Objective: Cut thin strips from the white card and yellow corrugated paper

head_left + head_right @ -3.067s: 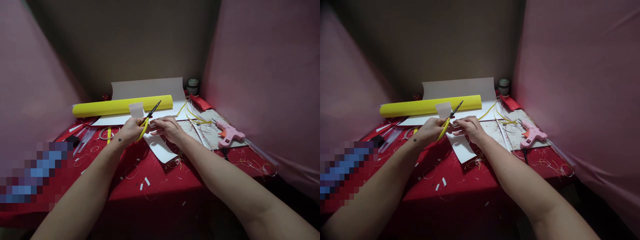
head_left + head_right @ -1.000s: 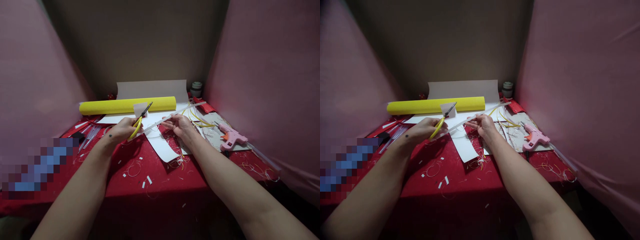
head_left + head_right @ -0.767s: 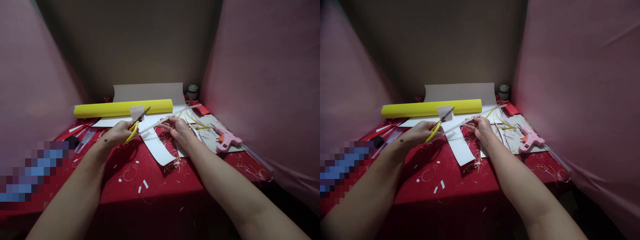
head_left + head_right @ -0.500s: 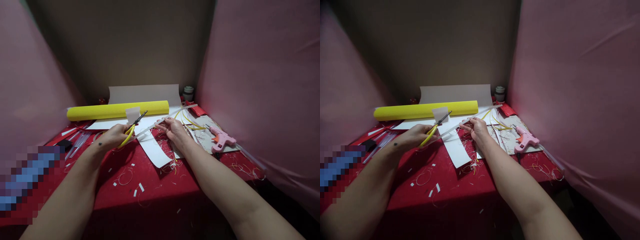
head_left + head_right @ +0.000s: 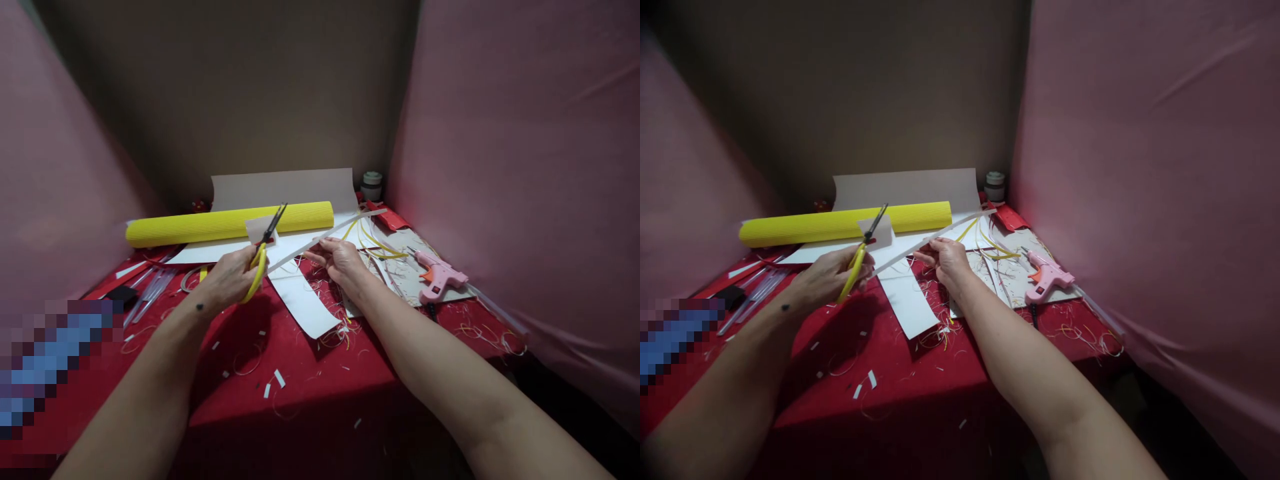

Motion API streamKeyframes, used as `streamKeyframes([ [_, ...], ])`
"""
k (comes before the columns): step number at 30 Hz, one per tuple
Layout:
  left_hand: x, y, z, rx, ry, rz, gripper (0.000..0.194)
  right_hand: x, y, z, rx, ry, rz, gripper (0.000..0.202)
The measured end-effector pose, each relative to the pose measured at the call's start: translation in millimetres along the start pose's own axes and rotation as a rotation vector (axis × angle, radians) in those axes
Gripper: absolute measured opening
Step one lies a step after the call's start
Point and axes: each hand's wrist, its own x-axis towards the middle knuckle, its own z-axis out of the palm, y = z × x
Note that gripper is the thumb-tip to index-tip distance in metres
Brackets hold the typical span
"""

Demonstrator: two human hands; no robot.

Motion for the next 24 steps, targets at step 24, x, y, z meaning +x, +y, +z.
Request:
streamKeyframes([
  [24,-4,0,29.0,0.517,-0.201,0.092,0.03,-2,8,4,-0.056,-0.111,0.081,0.018],
])
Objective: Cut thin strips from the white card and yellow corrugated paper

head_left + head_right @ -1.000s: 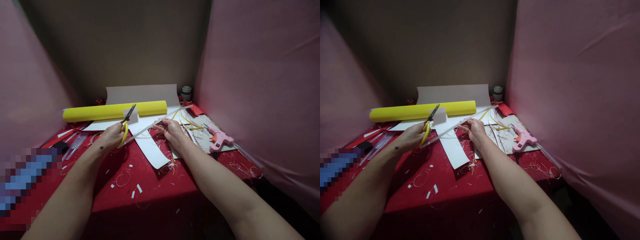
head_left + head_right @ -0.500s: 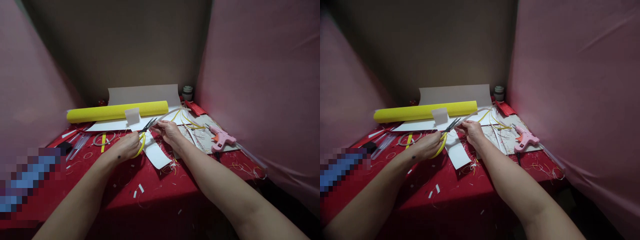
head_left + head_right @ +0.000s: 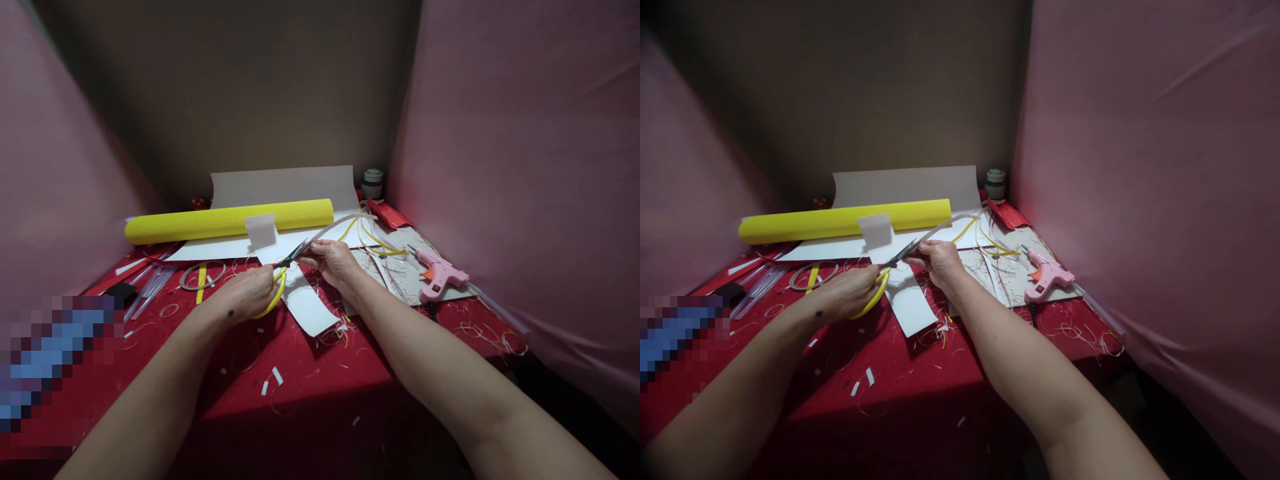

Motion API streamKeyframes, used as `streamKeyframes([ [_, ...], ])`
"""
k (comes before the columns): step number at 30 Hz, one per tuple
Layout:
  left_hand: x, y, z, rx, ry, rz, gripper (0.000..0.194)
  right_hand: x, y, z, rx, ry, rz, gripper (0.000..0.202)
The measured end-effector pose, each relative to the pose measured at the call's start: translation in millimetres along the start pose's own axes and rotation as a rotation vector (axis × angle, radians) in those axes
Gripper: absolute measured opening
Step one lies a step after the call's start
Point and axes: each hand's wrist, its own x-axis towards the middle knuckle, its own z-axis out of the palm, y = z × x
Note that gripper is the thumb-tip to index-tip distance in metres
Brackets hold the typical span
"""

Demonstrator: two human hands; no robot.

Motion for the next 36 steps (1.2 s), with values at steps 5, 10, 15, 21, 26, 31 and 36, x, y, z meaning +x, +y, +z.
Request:
streamKeyframes([
  [5,0,1,-0.9,0.022,-0.025,-0.038,0.027,0,1,1,-0.002,0.012,-0.005,0.018],
  [10,-2,5,-7.0,0.036,-0.091,-0.046,0.032,0,1,1,-0.014,0.022,0.002,0.017],
  [15,-3,10,-14.1,0.086,-0.153,-0.058,0.035,0,1,1,-0.005,0.031,0.011,0.018],
  [21,-4,10,-16.6,0.117,-0.193,-0.022,0.036,-4,1,5,-0.001,0.002,0.027,0.02],
  [26,-5,12,-16.4,0.131,-0.2,0.0,0.03,-8,2,10,0.01,-0.031,0.05,0.021],
  [31,-4,13,-19.0,0.119,-0.175,-0.023,0.032,-8,2,10,0.001,0.003,0.063,0.021],
  [36,-1,9,-18.2,0.102,-0.176,-0.056,0.031,-8,1,8,-0.022,-0.006,0.063,0.018],
])
